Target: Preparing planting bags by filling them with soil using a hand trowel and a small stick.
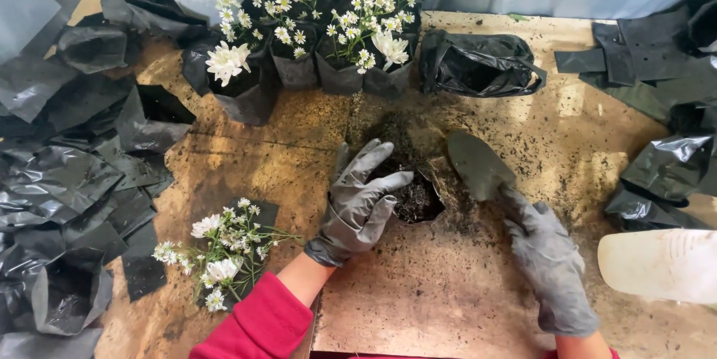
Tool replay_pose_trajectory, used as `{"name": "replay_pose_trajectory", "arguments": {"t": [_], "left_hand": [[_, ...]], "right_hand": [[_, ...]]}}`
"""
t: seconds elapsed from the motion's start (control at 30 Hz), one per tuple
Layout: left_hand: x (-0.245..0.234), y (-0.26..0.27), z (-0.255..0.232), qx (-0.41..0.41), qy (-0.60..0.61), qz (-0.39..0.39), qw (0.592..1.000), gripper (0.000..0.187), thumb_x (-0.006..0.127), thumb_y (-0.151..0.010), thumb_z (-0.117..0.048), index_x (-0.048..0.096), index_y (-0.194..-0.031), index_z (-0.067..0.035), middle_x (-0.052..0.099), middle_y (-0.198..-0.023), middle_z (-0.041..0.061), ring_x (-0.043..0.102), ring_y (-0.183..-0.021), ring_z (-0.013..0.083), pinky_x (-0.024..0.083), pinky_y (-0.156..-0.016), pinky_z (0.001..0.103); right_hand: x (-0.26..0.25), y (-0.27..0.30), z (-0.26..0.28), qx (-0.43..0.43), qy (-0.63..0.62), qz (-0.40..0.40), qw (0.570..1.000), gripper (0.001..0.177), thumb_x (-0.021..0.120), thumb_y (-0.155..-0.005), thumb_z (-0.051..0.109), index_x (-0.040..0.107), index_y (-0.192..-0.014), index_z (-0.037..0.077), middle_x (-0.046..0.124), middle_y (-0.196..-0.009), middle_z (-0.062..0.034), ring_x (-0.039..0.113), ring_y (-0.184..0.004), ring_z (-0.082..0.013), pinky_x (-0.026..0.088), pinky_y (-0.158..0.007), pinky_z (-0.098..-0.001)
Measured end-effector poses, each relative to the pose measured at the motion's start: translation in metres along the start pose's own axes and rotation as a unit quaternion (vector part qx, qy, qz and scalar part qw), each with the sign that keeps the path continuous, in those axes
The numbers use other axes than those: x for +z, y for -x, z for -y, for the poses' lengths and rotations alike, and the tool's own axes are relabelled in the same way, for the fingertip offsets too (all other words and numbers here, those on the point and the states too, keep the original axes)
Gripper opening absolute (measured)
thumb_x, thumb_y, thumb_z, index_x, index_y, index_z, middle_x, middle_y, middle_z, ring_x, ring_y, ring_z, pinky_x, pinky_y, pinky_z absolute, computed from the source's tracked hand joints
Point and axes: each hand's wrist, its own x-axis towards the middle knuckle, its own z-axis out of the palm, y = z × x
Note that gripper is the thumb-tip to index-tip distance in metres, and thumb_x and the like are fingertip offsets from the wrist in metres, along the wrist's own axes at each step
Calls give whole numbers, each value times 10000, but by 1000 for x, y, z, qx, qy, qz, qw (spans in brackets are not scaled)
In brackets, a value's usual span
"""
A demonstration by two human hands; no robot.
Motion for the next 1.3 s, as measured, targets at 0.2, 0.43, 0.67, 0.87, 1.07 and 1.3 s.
{"name": "replay_pose_trajectory", "arguments": {"t": [0.2,0.43,0.67,0.87,1.07,1.3], "left_hand": [[0,1,0,15,-72,80,994,450,419,-1028,-429,731,-1299,-251,487,-1580,96,421,-1520,291,-42,-1288,616],[50,17,49,51,492,-158,855,911,637,-1031,-566,130,-1693,-198,543,-1458,295,712,-1108,312,584,-1081,516],[37,16,59,-236,354,-231,875,164,576,-938,-110,693,-1020,-29,695,-1224,196,726,-1024,267,560,-1038,439],[22,3,41,-151,183,-211,948,114,674,-962,-57,756,-957,22,692,-1128,256,711,-978,389,673,-762,436],[21,11,41,-75,379,-153,910,945,517,-925,-878,606,-1305,-18,589,-1377,175,555,-1352,322,370,-1265,467],[29,17,51,-59,510,-71,855,713,534,-1047,-617,504,-1497,-65,404,-1593,210,339,-1540,362,169,-1364,487]], "right_hand": [[-9,-1,30,-43,-41,-7,998,580,610,-930,320,540,-1503,367,643,-1289,-150,644,-1143,-373,498,-1018,-458],[-10,-2,18,-29,71,15,997,726,403,-967,572,302,-1647,338,614,-1346,-177,617,-1201,-390,482,-1046,-453],[-33,-23,48,-257,600,-451,609,291,501,-1188,200,562,-1447,82,589,-764,75,519,-533,-48,489,-464,-204],[-32,-75,112,-121,311,-157,930,376,555,-1041,545,624,-1256,245,759,-1074,-28,749,-1039,-251,584,-901,-440],[-22,-109,121,-107,160,-205,960,403,453,-1014,709,594,-1382,624,716,-938,-36,632,-486,-211,407,-327,-299],[-83,-56,148,-23,-108,52,992,338,703,-947,320,730,-1278,383,773,-1130,-6,636,-888,-189,376,-800,-333]]}}
